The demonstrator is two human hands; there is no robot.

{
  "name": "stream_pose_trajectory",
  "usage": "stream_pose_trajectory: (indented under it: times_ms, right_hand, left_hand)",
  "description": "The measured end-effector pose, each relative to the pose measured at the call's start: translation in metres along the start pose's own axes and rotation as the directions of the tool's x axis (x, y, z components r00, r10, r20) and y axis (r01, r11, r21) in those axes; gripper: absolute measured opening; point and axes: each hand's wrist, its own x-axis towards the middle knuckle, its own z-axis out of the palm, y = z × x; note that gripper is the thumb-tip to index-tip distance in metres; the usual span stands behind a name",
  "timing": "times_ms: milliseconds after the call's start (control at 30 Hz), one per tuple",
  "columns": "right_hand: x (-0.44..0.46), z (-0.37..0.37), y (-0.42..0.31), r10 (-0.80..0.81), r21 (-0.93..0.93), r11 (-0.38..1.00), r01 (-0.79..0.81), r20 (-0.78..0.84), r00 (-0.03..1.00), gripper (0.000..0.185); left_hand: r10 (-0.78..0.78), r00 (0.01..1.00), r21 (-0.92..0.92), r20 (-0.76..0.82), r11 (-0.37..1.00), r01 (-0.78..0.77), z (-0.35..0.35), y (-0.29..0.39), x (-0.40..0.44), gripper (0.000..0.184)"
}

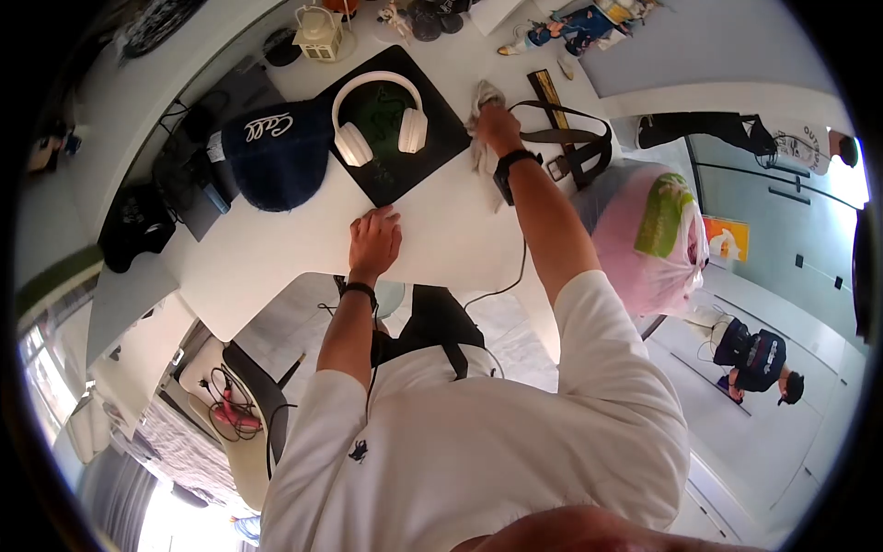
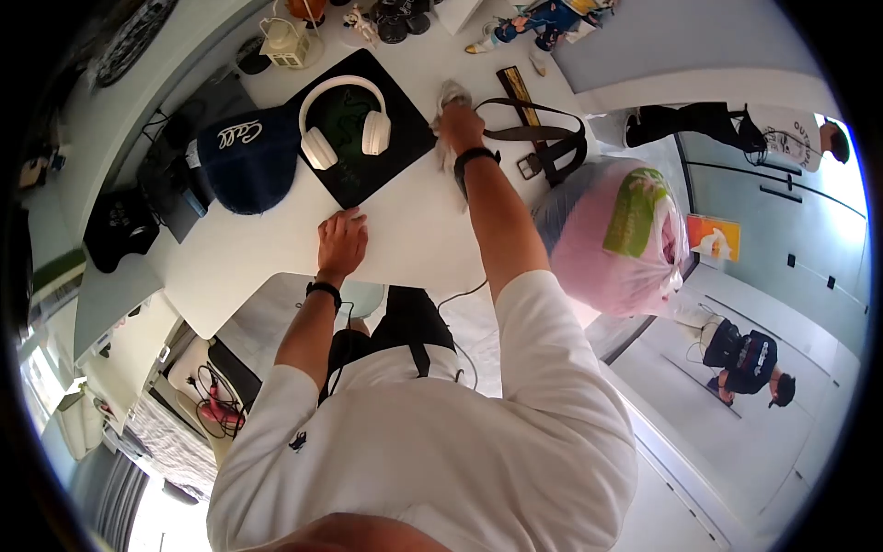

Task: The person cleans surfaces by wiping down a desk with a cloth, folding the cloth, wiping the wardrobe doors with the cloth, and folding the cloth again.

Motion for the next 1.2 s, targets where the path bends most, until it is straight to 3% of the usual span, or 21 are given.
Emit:
stream_pose_trajectory:
  times_ms: [67,200,267,333,367,467,500,533,600,667,700,733,800,833,867,933,1000,1067,1133,1167,1200]
  right_hand:
    - [-0.044,0.0,-0.001,-0.035,0.03,0.999,0.033,0.078,0.996,0.034]
    - [-0.121,0.02,0.008,0.0,0.146,0.989,-0.006,0.042,0.999,0.046]
    - [-0.161,0.023,0.008,0.041,0.183,0.979,-0.085,0.232,0.972,0.052]
    - [-0.209,0.03,0.011,-0.031,0.227,0.973,-0.025,0.241,0.97,0.054]
    - [-0.231,0.033,0.011,0.023,0.219,0.973,-0.075,0.23,0.973,0.055]
    - [-0.287,0.046,0.035,0.166,0.259,0.936,-0.236,0.267,0.949,0.06]
    - [-0.294,0.06,0.06,0.202,0.229,0.935,-0.272,0.287,0.936,0.066]
    - [-0.3,0.075,0.085,0.239,0.196,0.931,-0.306,0.306,0.922,0.072]
    - [-0.282,0.195,0.181,0.124,0.161,0.972,-0.169,0.258,0.958,0.072]
    - [-0.347,0.124,0.136,0.306,0.324,0.853,-0.408,0.323,0.896,0.056]
    - [-0.356,0.132,0.119,0.293,0.328,0.857,-0.396,0.322,0.9,0.056]
    - [-0.363,0.136,0.106,0.268,0.613,0.69,-0.386,0.279,0.922,0.049]
    - [-0.368,0.14,0.09,0.249,0.826,0.459,-0.328,0.234,0.94,0.041]
    - [-0.36,0.15,0.087,0.122,0.505,0.833,-0.225,0.229,0.966,0.039]
    - [-0.344,0.155,0.082,-0.011,0.075,0.997,-0.009,0.266,0.964,0.037]
    - [-0.337,0.166,0.071,-0.034,0.206,0.979,0.002,0.152,0.988,0.045]
    - [-0.299,0.226,0.087,0.038,0.27,0.96,-0.073,0.132,0.991,0.057]
    - [-0.28,0.241,0.079,0.073,0.342,0.935,-0.098,0.084,0.994,0.065]
    - [-0.282,0.216,0.043,0.051,0.329,0.941,-0.083,0.105,0.993,0.063]
    - [-0.283,0.196,0.028,0.046,0.335,0.939,-0.074,0.091,0.995,0.063]
    - [-0.293,0.171,0.009,-0.052,0.432,0.902,0.001,0.107,0.993,0.061]
  left_hand:
    - [-0.012,1.0,-0.068,0.029,0.998,0.014,-0.003,0.001,-0.002,0.022]
    - [0.005,1.0,-0.082,0.02,0.997,-0.003,0.0,0.0,-0.004,0.023]
    - [0.029,0.999,-0.111,0.016,0.993,-0.027,-0.007,0.0,-0.011,0.027]
    - [0.025,0.998,-0.114,0.064,0.993,-0.018,-0.009,-0.001,-0.017,0.029]
    - [0.014,0.992,-0.117,0.122,0.993,0.0,-0.007,-0.002,-0.016,0.032]
    - [0.094,0.994,-0.076,0.055,0.993,-0.09,0.002,-0.006,-0.034,0.037]
    - [0.074,0.982,-0.253,0.174,0.967,-0.028,-0.017,0.001,-0.032,0.042]
    - [-0.029,0.894,-0.275,0.448,0.946,0.169,-0.064,0.027,-0.027,0.044]
    - [0.177,0.944,-0.482,0.28,0.876,-0.021,-0.084,0.028,-0.05,0.044]
    - [0.186,0.923,-0.496,0.337,0.868,0.007,-0.113,0.029,-0.072,0.044]
    - [0.21,0.89,-0.523,0.406,0.852,0.038,-0.123,0.027,-0.084,0.044]
    - [0.202,0.894,-0.519,0.4,0.854,0.039,-0.126,0.021,-0.094,0.044]
    - [0.196,0.867,-0.464,0.458,0.885,0.045,-0.125,0.012,-0.119,0.047]
    - [0.179,0.874,-0.464,0.452,0.884,0.059,-0.114,0.008,-0.135,0.047]
    - [0.226,0.888,-0.482,0.401,0.876,-0.005,-0.104,0.001,-0.144,0.052]
    - [0.248,0.91,-0.477,0.333,0.876,-0.065,-0.097,-0.009,-0.157,0.057]
    - [0.178,0.867,-0.559,0.465,0.818,0.132,-0.096,-0.004,-0.166,0.07]
    - [0.191,0.9,-0.55,0.392,0.833,0.063,-0.085,-0.005,-0.174,0.078]
    - [0.06,0.845,-0.519,0.531,0.811,0.269,-0.088,0.003,-0.177,0.082]
    - [0.06,0.851,-0.515,0.522,0.817,0.258,-0.088,0.009,-0.173,0.082]
    - [-0.026,0.792,-0.472,0.61,0.791,0.39,-0.089,0.015,-0.172,0.086]
